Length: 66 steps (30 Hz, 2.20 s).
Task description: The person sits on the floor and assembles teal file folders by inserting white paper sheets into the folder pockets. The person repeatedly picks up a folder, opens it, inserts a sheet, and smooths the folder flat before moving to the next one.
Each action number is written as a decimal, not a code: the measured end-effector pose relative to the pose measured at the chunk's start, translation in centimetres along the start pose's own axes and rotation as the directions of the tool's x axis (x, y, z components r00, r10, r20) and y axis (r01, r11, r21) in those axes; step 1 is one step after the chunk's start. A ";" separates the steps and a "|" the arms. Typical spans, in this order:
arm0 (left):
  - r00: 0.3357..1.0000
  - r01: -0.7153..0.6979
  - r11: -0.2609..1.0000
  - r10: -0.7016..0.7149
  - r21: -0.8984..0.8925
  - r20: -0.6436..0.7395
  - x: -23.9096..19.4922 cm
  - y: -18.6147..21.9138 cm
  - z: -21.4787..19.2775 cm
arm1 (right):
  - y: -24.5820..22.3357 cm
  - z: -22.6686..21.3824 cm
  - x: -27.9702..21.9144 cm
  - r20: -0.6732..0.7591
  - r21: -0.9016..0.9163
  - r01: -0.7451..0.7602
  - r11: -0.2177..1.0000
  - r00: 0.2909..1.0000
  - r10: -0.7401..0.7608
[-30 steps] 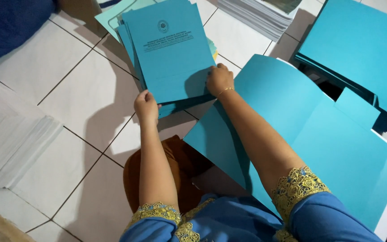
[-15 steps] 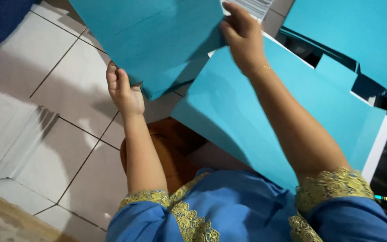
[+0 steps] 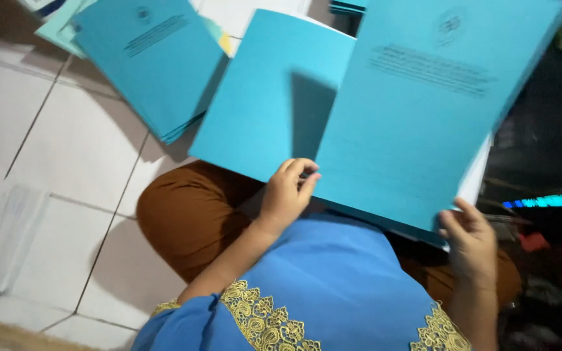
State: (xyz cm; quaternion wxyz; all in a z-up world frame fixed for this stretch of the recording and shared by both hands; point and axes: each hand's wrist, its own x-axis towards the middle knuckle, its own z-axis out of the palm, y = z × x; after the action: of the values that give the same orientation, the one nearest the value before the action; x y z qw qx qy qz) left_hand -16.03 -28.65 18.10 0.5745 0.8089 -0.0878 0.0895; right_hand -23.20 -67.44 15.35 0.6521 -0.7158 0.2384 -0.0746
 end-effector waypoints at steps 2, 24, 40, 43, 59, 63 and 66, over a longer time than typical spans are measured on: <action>0.998 -0.014 0.987 0.005 0.163 0.055 0.0 -1.9 1.8 | 1.0 -0.9 -1.2 -0.007 -0.108 -0.081 0.991 0.997 0.081; 0.959 -0.239 0.441 -0.034 0.865 0.282 -2.7 0.1 5.6 | -3.8 1.4 -1.9 0.224 -0.294 -0.168 0.941 0.945 0.238; 0.746 0.051 0.923 -0.290 0.382 0.599 3.0 0.3 -3.3 | -9.0 9.4 -6.6 -0.085 -0.820 -0.191 0.539 0.973 0.215; 0.730 0.294 0.866 -0.477 0.405 0.490 3.7 5.0 -5.7 | -5.3 7.7 -6.4 -0.085 -0.789 -0.178 0.588 0.980 0.182; 0.785 0.619 0.785 -0.617 -0.036 0.052 -3.8 -0.9 -2.6 | 0.9 0.2 -2.4 -0.051 -0.749 0.169 0.641 0.950 -0.309; 0.825 0.560 0.824 -0.564 0.082 0.036 -2.9 -3.0 -4.3 | 2.2 1.3 -1.8 -0.094 -0.823 0.100 0.559 0.947 -0.307; 0.900 0.436 0.869 -0.424 0.234 -0.103 -1.0 -2.4 -6.7 | 3.6 1.5 -0.8 -0.107 -0.860 0.057 0.508 0.952 -0.287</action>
State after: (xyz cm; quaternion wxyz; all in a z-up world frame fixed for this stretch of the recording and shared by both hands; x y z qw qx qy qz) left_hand -16.72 -21.47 17.80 0.4749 0.8717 0.1202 -0.0106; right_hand -24.11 -65.84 11.85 0.1773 -0.9476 0.2469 -0.0985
